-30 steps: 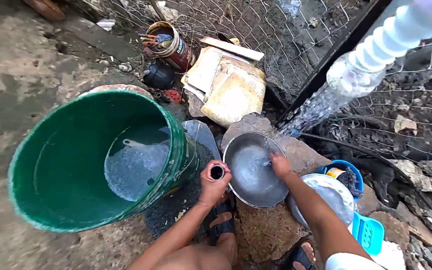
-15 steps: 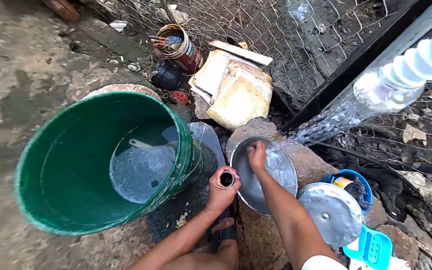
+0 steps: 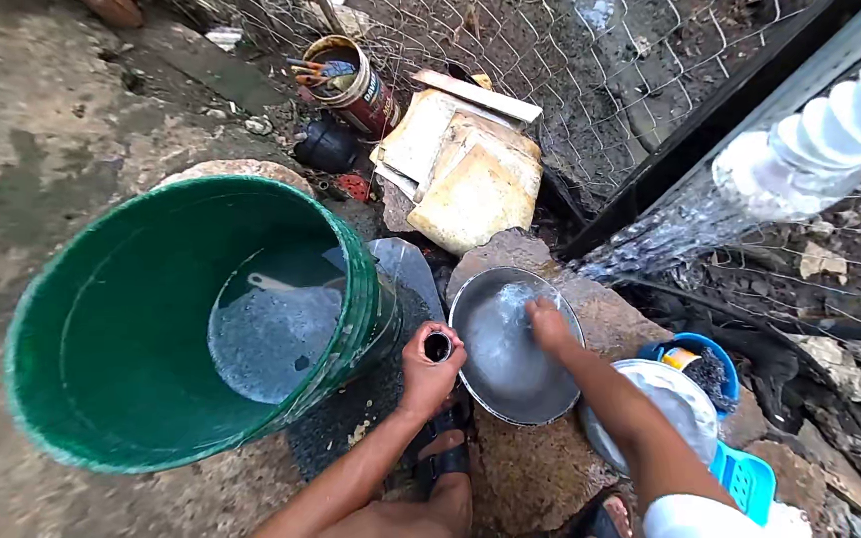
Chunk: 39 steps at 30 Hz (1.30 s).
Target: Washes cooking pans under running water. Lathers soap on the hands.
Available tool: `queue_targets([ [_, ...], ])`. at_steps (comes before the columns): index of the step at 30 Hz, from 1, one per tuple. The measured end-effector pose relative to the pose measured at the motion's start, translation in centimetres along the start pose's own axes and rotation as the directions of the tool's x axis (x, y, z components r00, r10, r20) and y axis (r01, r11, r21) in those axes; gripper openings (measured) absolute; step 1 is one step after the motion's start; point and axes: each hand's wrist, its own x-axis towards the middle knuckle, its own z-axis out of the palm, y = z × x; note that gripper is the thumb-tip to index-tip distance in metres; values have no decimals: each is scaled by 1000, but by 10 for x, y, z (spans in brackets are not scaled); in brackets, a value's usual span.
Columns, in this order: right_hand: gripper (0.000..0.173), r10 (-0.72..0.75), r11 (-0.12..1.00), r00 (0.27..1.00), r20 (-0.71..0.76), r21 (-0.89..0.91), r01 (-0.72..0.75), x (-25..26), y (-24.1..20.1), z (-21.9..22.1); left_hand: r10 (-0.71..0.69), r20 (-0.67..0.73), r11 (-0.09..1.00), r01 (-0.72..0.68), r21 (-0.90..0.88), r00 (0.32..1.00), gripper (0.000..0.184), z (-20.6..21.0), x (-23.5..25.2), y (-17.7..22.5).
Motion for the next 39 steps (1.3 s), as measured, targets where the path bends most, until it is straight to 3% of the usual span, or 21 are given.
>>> queue_targets([
  [2,43,33,989,987,-160,150,-9,24,-44,7,84,68,996,-85,16,994,29,-1,2,0],
  [4,40,-52,925,958,-283,348,153,23,-87,18,131,79,991,-133,24,988,29,1,-1,-1],
  [6,27,-158,779,933,-322,541,319,-10,-111,27,163,47,986,-164,24,986,29,3,-2,-4],
  [9,24,-378,668,924,-62,673,318,-89,-82,28,156,-18,987,-155,37,988,28,4,-6,-7],
  [11,25,-418,684,901,115,693,229,-121,-55,20,135,-46,990,-133,55,990,28,4,-7,-8],
  [12,26,-398,680,907,136,707,192,-125,-55,15,126,-55,991,-123,58,990,27,5,-7,-8],
  [16,18,-285,577,940,-188,750,324,-104,-106,10,107,-62,993,-103,62,992,27,11,-8,-3],
  [18,15,-327,597,910,-257,690,409,-109,-109,10,96,-90,993,-89,77,991,26,13,-4,-1],
  [21,18,-476,704,855,-204,494,510,-140,-81,9,25,-144,995,-11,96,989,27,12,-2,-4],
  [23,18,-491,727,847,-203,440,527,-139,-83,8,6,-161,995,10,100,987,27,14,0,-4],
  [28,16,-256,634,888,-381,628,452,-102,-117,18,21,-159,993,-2,118,987,25,19,2,1],
  [29,18,-280,614,899,-338,657,438,-106,-104,19,21,-169,993,-1,120,985,26,19,3,1],
  [31,24,-399,667,911,-110,647,370,-119,-58,16,0,-174,992,22,123,985,25,16,6,0],
  [33,26,-466,805,876,123,470,362,-117,-1,11,-43,-164,992,62,113,986,27,14,9,-1],
  [35,24,-439,897,876,202,154,414,-86,43,5,-55,-162,994,70,89,985,27,11,10,-4],
  [37,27,-275,950,949,155,-106,293,-45,50,-6,-111,-156,990,123,64,981,29,6,11,-3],
  [39,39,-55,989,998,16,-133,57,0,22,-7,-191,-155,979,200,46,969,29,5,16,2],
])
